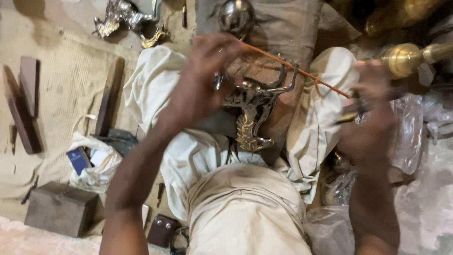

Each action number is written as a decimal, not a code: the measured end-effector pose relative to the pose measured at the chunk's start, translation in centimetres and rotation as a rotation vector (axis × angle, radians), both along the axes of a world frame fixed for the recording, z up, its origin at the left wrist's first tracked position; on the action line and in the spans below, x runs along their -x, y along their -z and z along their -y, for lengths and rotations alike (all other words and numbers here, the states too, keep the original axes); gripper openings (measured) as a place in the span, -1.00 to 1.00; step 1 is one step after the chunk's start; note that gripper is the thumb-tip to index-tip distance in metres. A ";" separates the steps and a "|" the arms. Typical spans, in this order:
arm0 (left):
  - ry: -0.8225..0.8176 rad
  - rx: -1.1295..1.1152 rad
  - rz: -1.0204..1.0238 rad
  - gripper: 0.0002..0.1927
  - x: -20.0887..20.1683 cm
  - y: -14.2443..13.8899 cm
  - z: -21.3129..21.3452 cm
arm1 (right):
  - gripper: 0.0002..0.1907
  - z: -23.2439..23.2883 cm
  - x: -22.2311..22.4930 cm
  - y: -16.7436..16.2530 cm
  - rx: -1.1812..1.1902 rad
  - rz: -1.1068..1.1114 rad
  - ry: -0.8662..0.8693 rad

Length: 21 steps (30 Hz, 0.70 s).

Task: The person sits on the floor holding a brass horse figurine against a padded sandbag and works its surface with a small punch tool, tapping the tool with a wooden mallet to press and refine details into the metal. They reposition and turn the figurine repeatedly to reach different areas, including the mane and legs.

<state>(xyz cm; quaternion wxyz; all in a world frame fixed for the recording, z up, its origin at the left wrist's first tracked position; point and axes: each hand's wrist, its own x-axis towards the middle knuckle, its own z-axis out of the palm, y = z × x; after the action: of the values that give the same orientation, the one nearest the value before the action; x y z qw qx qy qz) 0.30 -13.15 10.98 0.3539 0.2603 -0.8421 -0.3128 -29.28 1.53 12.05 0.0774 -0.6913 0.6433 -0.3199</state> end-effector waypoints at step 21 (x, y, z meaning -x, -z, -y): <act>-0.077 -0.933 -0.392 -0.46 -4.9 4.0 -1.5 | -0.64 -16.2 -3.0 19.7 -0.798 0.948 0.988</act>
<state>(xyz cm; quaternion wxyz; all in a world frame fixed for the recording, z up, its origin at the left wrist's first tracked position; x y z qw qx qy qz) 5.15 -11.69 6.96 0.3627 0.3581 -0.5202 -0.6853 -26.25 17.71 -7.67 0.4342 -0.0361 0.8403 -0.3227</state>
